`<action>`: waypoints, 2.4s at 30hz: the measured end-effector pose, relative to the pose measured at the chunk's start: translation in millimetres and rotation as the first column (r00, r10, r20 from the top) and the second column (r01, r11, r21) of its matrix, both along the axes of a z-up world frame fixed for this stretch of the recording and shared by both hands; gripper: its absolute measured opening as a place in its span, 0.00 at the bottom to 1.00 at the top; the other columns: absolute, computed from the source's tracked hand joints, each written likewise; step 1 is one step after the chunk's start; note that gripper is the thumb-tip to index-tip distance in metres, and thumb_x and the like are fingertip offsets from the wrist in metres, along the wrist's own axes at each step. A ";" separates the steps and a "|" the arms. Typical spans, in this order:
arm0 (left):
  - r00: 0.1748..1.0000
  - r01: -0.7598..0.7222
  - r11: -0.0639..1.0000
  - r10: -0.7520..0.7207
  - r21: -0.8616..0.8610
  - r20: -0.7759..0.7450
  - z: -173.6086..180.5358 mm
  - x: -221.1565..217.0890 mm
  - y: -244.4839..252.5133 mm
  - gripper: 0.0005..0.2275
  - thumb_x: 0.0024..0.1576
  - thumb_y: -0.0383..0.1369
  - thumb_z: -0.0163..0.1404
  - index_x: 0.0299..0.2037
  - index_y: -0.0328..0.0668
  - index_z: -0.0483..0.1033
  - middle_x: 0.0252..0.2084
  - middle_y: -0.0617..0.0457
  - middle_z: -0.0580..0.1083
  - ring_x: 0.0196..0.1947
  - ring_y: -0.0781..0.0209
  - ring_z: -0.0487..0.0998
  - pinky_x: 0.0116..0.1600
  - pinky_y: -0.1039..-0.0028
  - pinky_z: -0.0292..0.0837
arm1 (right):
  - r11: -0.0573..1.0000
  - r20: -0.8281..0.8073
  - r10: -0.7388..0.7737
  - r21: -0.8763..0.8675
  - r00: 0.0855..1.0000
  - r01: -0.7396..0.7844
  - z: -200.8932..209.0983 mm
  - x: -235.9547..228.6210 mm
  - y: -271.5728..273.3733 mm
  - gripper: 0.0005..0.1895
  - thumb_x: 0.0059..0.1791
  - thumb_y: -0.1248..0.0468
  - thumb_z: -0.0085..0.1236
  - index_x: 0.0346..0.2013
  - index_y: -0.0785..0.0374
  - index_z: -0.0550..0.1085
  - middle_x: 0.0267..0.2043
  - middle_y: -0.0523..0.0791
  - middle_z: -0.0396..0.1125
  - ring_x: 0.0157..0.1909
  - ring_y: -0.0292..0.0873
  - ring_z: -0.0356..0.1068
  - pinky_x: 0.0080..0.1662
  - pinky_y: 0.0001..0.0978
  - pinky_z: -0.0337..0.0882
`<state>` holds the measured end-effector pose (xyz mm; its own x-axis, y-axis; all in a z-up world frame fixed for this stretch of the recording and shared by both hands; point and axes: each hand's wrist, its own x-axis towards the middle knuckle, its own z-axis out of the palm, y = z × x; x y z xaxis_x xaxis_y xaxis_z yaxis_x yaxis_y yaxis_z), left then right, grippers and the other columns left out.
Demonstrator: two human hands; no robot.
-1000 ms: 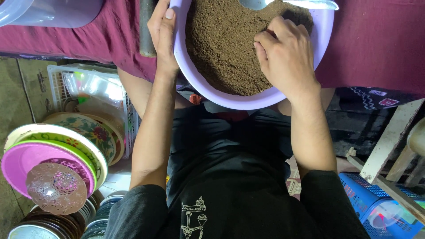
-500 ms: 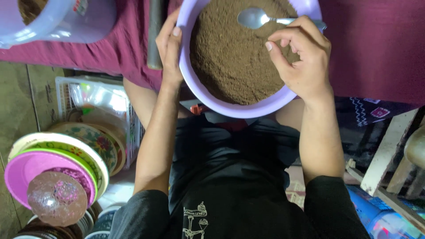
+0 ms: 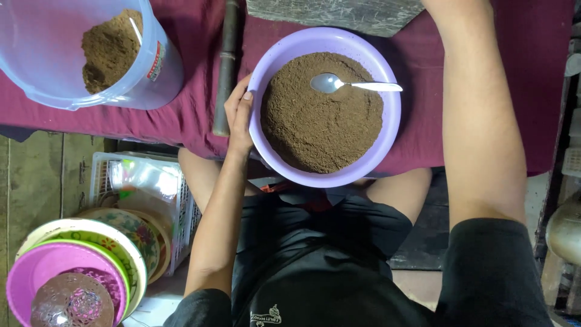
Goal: A person uses a spoon to transfer brown powder from a plastic bowl into a stone mortar, then uses a pestle to pound the powder before transferring it back.
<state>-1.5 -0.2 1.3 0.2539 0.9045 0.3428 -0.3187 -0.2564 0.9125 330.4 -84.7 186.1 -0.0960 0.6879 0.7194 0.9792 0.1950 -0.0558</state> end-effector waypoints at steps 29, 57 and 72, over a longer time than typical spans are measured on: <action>0.981 0.142 0.977 -0.160 -0.162 -0.105 35.2 -18.3 -10.0 0.20 0.69 0.35 0.35 0.67 0.32 0.67 0.67 0.40 0.69 0.70 0.48 0.66 0.76 0.62 0.54 | 0.963 -0.990 0.113 0.131 -0.088 -0.236 -131.9 -111.5 -113.9 0.34 0.59 0.78 0.35 0.78 0.51 0.52 0.81 0.51 0.49 0.82 0.54 0.51 0.81 0.51 0.50; 0.973 0.180 0.971 -0.199 -0.156 -0.119 35.5 -22.2 -13.4 0.23 0.72 0.43 0.34 0.65 0.31 0.68 0.60 0.44 0.74 0.59 0.54 0.72 0.66 0.68 0.63 | 0.990 -0.987 -0.112 -0.100 -0.116 -0.102 -130.8 -111.0 -111.6 0.34 0.46 0.75 0.45 0.69 0.64 0.64 0.48 0.43 0.61 0.44 0.35 0.58 0.58 0.30 0.56; 0.972 0.176 0.969 -0.199 -0.175 -0.124 44.0 -31.4 -12.0 0.17 0.73 0.35 0.37 0.66 0.32 0.67 0.64 0.46 0.72 0.63 0.57 0.72 0.70 0.71 0.61 | 0.986 -0.994 -0.058 -0.042 -0.097 -0.163 -121.3 -113.2 -111.8 0.33 0.46 0.77 0.41 0.67 0.63 0.64 0.62 0.51 0.63 0.59 0.45 0.58 0.66 0.35 0.52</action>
<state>-32.9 -12.2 45.3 0.4591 0.8765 0.1448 -0.2130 -0.0496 0.9758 217.2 -196.4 64.8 0.6037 0.7972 -0.0089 -0.1812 0.1263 -0.9753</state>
